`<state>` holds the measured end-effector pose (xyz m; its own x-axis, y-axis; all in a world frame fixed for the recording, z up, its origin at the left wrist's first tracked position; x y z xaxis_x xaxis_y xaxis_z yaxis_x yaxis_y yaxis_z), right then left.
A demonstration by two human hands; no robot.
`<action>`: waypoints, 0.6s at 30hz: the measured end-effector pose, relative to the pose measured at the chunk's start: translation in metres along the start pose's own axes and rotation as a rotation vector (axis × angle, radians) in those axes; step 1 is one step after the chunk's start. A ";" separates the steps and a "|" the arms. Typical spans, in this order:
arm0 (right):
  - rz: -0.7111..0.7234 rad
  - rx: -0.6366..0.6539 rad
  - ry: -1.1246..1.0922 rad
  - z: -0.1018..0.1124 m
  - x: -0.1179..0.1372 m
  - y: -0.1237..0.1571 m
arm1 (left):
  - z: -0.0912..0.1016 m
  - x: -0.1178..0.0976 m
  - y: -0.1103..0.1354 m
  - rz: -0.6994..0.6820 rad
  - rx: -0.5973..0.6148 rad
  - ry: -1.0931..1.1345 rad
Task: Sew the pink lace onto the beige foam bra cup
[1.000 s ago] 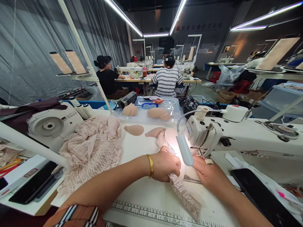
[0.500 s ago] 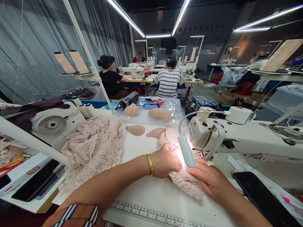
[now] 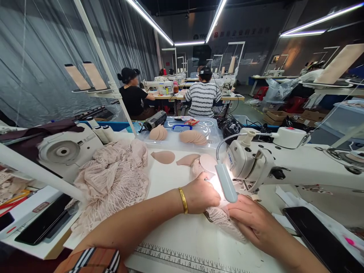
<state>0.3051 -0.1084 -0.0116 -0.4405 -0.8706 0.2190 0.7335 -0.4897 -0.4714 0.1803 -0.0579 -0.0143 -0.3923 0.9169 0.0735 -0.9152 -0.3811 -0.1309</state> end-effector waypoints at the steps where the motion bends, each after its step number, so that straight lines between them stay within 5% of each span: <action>1: -0.020 0.006 0.004 -0.001 -0.002 0.001 | 0.000 0.000 0.000 -0.001 -0.018 -0.012; 10: -0.145 0.077 0.052 -0.011 -0.021 0.016 | -0.001 -0.005 0.000 -0.036 -0.176 -0.101; 18: -0.209 0.146 0.202 -0.016 -0.029 0.025 | -0.006 -0.011 -0.001 -0.031 -0.183 -0.125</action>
<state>0.3282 -0.0944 -0.0440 -0.6725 -0.7308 0.1172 0.6765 -0.6712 -0.3031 0.1858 -0.0667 -0.0210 -0.3829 0.9017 0.2010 -0.8996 -0.3145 -0.3029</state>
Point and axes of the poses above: each hand's wrist, its own y-axis away from the middle knuckle, its own z-axis out of the back of the hand, x = y × z, the point moved 7 cm from there along -y, towards the middle knuckle, and after that the axes turned 11 degrees about z, right-handed, at the moved point
